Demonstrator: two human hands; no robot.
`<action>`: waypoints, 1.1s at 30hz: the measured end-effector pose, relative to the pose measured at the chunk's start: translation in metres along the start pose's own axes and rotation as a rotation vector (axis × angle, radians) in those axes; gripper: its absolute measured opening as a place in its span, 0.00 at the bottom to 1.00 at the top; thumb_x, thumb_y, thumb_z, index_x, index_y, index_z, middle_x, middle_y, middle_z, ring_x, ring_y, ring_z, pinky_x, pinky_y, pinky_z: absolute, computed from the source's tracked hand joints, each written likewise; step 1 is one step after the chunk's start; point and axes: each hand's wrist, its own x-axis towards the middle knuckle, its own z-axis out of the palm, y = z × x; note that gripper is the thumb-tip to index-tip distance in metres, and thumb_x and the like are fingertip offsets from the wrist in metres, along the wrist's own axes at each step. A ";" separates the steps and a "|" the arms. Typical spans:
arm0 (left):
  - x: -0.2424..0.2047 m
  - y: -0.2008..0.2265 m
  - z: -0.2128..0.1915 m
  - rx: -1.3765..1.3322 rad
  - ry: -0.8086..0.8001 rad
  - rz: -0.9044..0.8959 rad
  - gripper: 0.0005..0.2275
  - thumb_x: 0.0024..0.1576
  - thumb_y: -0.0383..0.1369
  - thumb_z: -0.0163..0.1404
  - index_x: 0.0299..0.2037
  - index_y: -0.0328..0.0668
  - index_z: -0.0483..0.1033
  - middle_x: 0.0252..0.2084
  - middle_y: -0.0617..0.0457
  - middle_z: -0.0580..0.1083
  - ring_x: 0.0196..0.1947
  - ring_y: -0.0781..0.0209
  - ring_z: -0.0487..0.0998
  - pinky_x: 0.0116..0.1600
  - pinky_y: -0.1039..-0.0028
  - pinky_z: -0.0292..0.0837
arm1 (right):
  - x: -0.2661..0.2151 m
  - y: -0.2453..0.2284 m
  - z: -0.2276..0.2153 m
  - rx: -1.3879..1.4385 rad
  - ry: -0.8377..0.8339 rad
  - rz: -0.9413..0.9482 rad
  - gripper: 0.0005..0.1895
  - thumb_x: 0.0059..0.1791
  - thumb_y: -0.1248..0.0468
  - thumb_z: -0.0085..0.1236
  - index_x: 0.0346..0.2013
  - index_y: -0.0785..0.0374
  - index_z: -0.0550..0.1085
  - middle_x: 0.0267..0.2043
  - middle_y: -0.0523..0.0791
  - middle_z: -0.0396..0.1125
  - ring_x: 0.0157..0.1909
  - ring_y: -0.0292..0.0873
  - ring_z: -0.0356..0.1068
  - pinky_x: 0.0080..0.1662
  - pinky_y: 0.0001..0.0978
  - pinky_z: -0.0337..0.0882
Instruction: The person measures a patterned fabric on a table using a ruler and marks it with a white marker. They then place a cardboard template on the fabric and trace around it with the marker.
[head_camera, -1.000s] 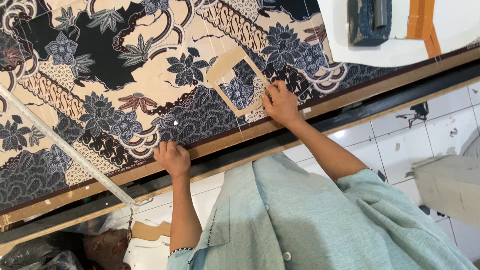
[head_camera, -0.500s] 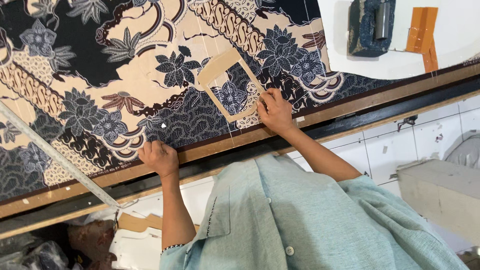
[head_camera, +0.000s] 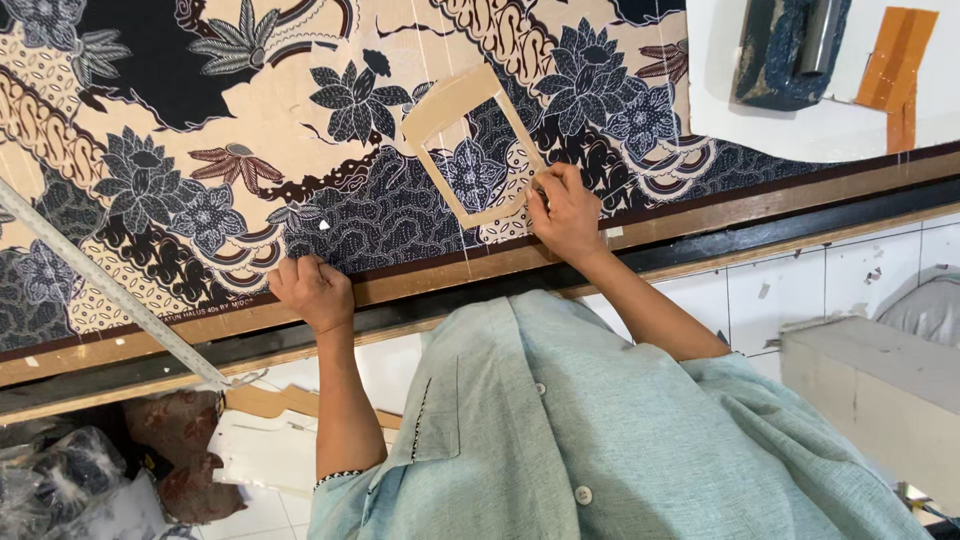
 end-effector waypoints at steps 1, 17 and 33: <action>0.000 0.000 0.000 -0.008 0.000 0.001 0.07 0.48 0.17 0.50 0.30 0.40 0.71 0.34 0.46 0.66 0.38 0.43 0.64 0.44 0.56 0.59 | 0.000 0.000 0.000 0.003 0.003 -0.003 0.10 0.50 0.67 0.63 0.45 0.65 0.76 0.47 0.47 0.67 0.34 0.45 0.74 0.35 0.35 0.73; 0.002 0.003 -0.005 -0.066 -0.025 -0.022 0.07 0.50 0.18 0.50 0.35 0.40 0.72 0.40 0.48 0.69 0.43 0.46 0.66 0.51 0.58 0.61 | 0.000 -0.004 0.001 -0.029 -0.014 0.021 0.09 0.50 0.67 0.64 0.44 0.64 0.76 0.47 0.47 0.68 0.33 0.45 0.73 0.34 0.36 0.72; 0.006 0.006 -0.007 -0.061 -0.036 -0.056 0.08 0.49 0.17 0.50 0.33 0.40 0.71 0.40 0.47 0.69 0.43 0.46 0.65 0.50 0.58 0.60 | 0.005 -0.008 0.000 -0.079 -0.016 -0.003 0.08 0.49 0.67 0.64 0.42 0.63 0.76 0.46 0.46 0.67 0.31 0.43 0.72 0.33 0.33 0.72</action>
